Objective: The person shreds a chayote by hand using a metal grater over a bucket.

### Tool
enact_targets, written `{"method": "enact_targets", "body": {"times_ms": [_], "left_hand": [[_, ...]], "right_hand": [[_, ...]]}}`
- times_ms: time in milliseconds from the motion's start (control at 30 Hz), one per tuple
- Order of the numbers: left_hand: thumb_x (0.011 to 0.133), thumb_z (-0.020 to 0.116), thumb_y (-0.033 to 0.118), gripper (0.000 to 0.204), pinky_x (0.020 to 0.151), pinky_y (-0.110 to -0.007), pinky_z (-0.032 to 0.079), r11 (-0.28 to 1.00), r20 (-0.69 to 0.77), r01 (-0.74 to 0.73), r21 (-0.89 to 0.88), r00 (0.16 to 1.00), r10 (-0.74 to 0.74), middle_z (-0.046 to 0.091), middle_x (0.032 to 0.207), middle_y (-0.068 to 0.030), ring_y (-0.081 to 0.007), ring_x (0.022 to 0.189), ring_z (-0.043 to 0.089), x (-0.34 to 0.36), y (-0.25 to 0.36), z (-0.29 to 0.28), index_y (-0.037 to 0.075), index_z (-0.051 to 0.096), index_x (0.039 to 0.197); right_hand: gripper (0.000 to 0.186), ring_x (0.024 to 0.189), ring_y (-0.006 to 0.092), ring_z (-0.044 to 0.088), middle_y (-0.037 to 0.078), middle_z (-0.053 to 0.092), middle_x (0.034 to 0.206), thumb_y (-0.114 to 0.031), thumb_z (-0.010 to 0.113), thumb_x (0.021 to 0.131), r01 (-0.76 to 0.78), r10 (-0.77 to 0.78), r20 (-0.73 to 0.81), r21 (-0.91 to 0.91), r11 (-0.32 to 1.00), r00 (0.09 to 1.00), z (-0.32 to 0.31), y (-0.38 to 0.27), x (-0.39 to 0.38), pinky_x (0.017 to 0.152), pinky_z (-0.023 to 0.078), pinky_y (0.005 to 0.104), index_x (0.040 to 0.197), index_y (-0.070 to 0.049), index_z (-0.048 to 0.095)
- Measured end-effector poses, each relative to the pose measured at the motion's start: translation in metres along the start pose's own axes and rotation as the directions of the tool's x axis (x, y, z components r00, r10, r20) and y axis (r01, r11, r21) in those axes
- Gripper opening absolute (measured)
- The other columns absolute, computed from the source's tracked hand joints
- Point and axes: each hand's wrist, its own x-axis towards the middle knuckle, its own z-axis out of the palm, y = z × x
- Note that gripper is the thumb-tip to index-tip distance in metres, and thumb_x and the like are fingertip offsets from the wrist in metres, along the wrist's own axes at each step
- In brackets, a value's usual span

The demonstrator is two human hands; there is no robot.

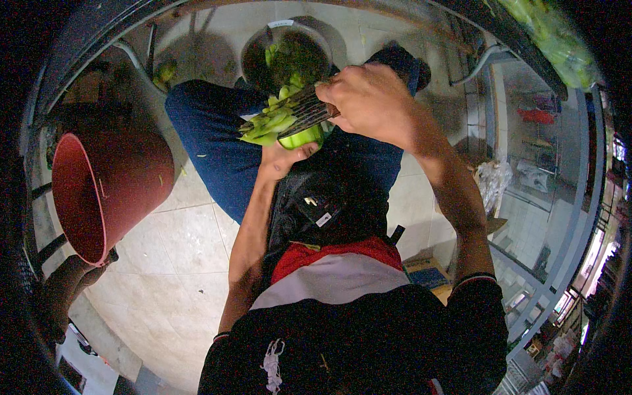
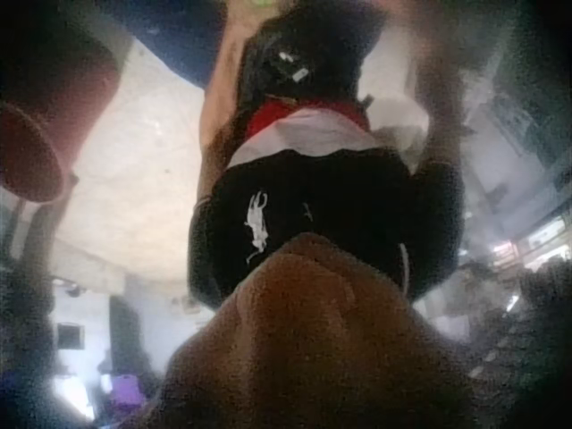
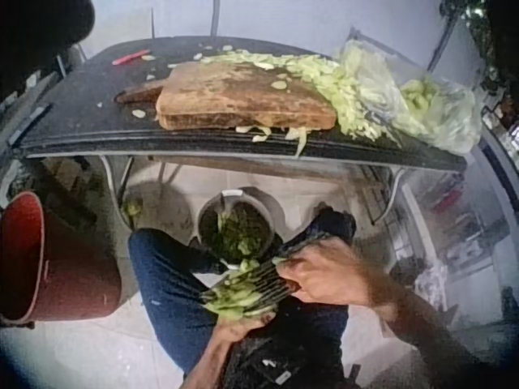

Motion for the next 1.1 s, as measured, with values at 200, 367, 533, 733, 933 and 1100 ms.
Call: {"method": "enact_targets", "body": {"times_ms": [200,367,533,733,933,1100], "left_hand": [[0.056,0.084,0.005,0.074,0.087,-0.031,0.048,0.998,-0.088,0.056,0.030,0.995,-0.053,0.060,0.104,-0.0079,-0.0155,0.094,0.059,0.004,-0.012,-0.007,-0.001,0.048,0.121],[0.057,0.084,0.010,0.082,0.089,-0.032,0.048,0.989,-0.078,-0.148,-0.011,0.986,0.147,0.058,0.108,-0.0064,-0.0157,0.096,0.057,0.009,0.000,0.004,0.003,0.045,0.128],[0.066,0.076,0.016,0.071,0.087,-0.035,0.050,0.958,-0.098,0.051,-0.283,0.992,-0.082,0.059,0.108,-0.0102,-0.0207,0.095,0.061,0.003,-0.005,-0.006,0.001,0.045,0.129],[0.082,0.061,0.051,0.070,0.090,-0.048,0.053,0.674,-0.057,0.143,-0.725,0.963,-0.265,0.059,0.117,-0.0159,-0.0313,0.104,0.062,0.004,-0.015,-0.010,0.006,0.045,0.134],[0.092,0.041,0.065,0.065,0.089,-0.047,0.052,0.577,-0.128,0.073,-0.814,0.946,-0.299,0.061,0.117,-0.0114,-0.0291,0.103,0.062,0.012,0.003,-0.005,0.012,0.051,0.128],[0.093,0.042,0.065,0.063,0.087,-0.043,0.052,0.490,-0.064,0.103,-0.866,0.947,-0.313,0.064,0.106,-0.0140,-0.0276,0.097,0.063,0.013,-0.002,-0.012,0.009,0.057,0.119]], "right_hand": [[0.025,0.089,0.0337,0.066,0.017,0.067,0.086,-0.022,0.070,0.076,-0.074,0.083,-0.091,0.097,0.993,0.992,0.026,0.020,0.008,0.077,0.054,0.0458,0.097,-0.008,0.069],[0.024,0.084,0.0377,0.062,0.017,0.066,0.085,-0.022,0.066,0.081,-0.333,0.331,0.037,0.136,0.933,0.943,0.093,0.079,0.031,0.078,0.050,0.0444,0.093,-0.002,0.070],[0.026,0.076,0.0388,0.061,0.019,0.066,0.081,-0.024,0.063,0.085,-0.372,0.332,0.184,0.269,0.888,0.925,0.057,0.071,0.037,0.074,0.050,0.0415,0.089,0.001,0.068],[0.033,0.071,0.0397,0.063,0.021,0.064,0.074,-0.035,0.066,0.085,-0.296,0.373,-0.193,0.334,0.895,0.908,0.037,0.020,-0.005,0.069,0.050,0.0452,0.090,-0.002,0.065],[0.027,0.070,0.0333,0.065,0.011,0.065,0.075,-0.023,0.076,0.074,-0.254,0.350,-0.113,0.488,0.835,0.930,0.046,-0.023,-0.027,0.065,0.051,0.0412,0.087,-0.005,0.060],[0.024,0.076,0.0273,0.059,0.007,0.055,0.081,-0.006,0.069,0.064,-0.042,0.067,-0.283,0.093,0.995,0.957,0.057,-0.036,-0.028,0.066,0.047,0.0411,0.083,-0.008,0.056]]}}
